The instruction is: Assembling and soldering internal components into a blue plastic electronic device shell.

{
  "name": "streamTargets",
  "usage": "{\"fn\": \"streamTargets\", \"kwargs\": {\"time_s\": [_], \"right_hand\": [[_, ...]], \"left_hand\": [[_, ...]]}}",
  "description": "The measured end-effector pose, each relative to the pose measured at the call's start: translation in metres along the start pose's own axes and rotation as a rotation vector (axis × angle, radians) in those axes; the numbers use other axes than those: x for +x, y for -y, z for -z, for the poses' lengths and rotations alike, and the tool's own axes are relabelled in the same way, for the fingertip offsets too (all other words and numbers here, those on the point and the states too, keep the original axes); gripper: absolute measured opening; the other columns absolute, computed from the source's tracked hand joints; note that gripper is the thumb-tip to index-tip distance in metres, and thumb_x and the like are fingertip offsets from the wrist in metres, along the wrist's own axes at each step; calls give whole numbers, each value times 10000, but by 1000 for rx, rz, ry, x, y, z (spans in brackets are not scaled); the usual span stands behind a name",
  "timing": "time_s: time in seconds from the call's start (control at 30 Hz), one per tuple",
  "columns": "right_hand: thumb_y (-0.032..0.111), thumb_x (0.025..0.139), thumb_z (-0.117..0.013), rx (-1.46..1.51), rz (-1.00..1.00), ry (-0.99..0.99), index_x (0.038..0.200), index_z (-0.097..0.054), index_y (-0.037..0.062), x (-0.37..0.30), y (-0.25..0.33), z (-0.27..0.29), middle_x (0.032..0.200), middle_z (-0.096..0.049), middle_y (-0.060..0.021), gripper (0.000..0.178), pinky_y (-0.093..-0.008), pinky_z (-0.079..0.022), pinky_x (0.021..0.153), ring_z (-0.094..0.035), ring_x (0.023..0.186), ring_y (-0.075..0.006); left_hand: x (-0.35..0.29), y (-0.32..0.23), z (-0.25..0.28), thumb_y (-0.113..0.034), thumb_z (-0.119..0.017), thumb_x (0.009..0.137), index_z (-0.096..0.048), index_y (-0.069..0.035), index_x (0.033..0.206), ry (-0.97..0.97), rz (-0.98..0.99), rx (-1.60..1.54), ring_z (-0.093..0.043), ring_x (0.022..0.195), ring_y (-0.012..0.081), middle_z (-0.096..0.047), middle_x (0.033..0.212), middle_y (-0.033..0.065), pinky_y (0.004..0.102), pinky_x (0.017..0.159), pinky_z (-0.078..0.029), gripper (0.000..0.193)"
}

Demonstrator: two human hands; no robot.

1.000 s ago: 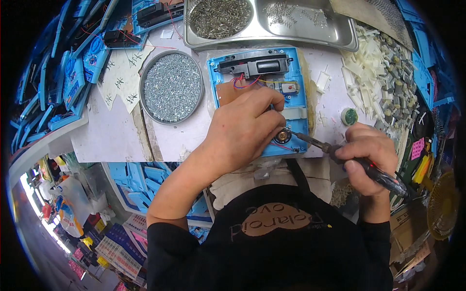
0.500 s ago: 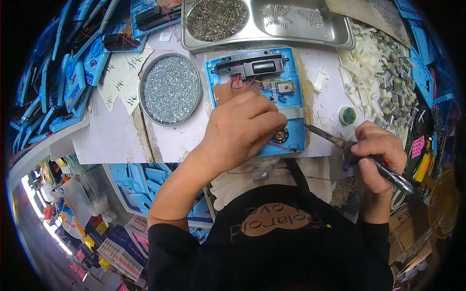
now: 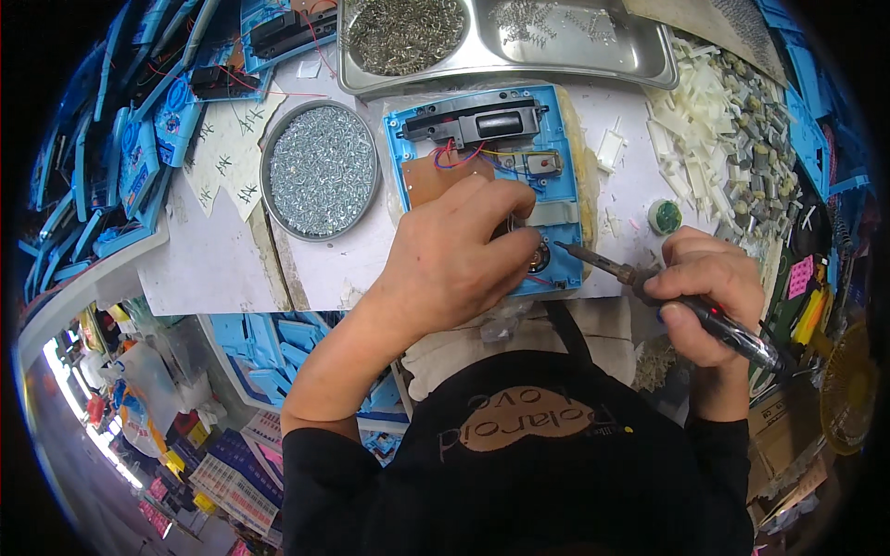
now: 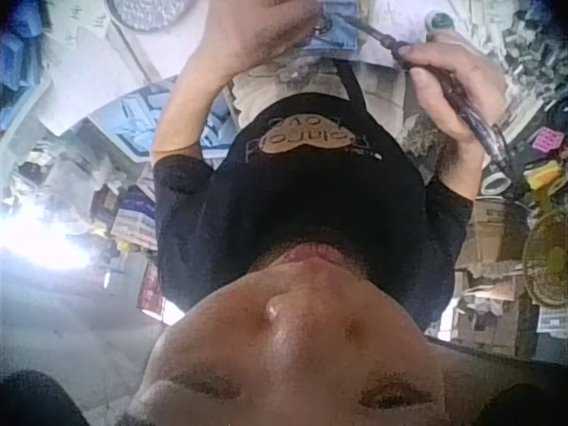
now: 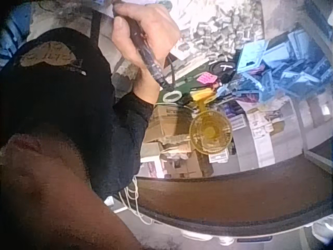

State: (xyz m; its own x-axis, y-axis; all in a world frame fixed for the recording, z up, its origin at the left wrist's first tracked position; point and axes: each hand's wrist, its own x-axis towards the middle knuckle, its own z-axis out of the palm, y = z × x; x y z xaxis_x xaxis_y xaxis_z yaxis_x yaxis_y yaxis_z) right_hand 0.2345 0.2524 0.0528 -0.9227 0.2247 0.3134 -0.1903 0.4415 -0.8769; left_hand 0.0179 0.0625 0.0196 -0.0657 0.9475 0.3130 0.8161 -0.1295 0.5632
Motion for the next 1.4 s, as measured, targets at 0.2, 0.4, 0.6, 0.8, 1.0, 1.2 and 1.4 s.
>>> {"fn": "streamTargets", "kwargs": {"time_s": [0.2,0.4,0.6,0.8,1.0,1.2,1.4], "right_hand": [[66,758,-733,-21,8,29,948,-714,25,6,0,-4,696,-654,-79,195,-352,-402,523,-529,540,-235],[65,759,-736,-31,12,31,943,-713,33,5,0,-4,706,-663,-83,189,-346,-412,527,-541,548,-233],[52,731,-742,-40,-7,45,938,-720,36,6,2,-4,698,-657,-81,209,-350,-423,532,-545,551,-242],[32,706,-746,-25,-22,50,937,-729,43,7,1,-5,697,-658,-83,232,-348,-436,539,-563,563,-243],[3,725,-734,-74,-74,87,938,-733,45,14,9,-4,716,-680,-74,217,-328,-476,569,-614,597,-237],[38,850,-712,51,-514,-30,958,-721,3,17,33,-11,721,-693,-61,114,-271,-487,598,-653,627,-145],[81,880,-698,-6,-383,-108,969,-724,-19,2,35,-8,704,-671,-48,136,-238,-444,581,-605,608,-91]], "left_hand": [[3,3,6,-41,-810,671,-737,-99,931,51,-32,4,-660,829,254,-654,1021,56,354,626,-543,277],[4,5,10,-48,-786,690,-755,-93,964,81,-74,28,-649,811,244,-657,1028,64,349,609,-533,279],[7,4,12,-71,-754,686,-752,-83,964,102,-122,48,-623,791,244,-651,1038,72,353,598,-514,279],[7,4,12,-59,-756,675,-744,-65,971,100,-117,14,-621,796,258,-647,1038,90,357,611,-515,296],[7,6,9,-54,-760,668,-740,-67,959,80,-119,3,-619,794,261,-642,1029,88,355,607,-514,292],[6,4,10,-75,-765,671,-737,-71,942,97,-109,47,-616,797,253,-638,1033,68,356,604,-516,273],[7,6,9,-77,-768,670,-733,-72,918,78,-136,26,-617,800,247,-633,1031,64,356,605,-519,250]]}}
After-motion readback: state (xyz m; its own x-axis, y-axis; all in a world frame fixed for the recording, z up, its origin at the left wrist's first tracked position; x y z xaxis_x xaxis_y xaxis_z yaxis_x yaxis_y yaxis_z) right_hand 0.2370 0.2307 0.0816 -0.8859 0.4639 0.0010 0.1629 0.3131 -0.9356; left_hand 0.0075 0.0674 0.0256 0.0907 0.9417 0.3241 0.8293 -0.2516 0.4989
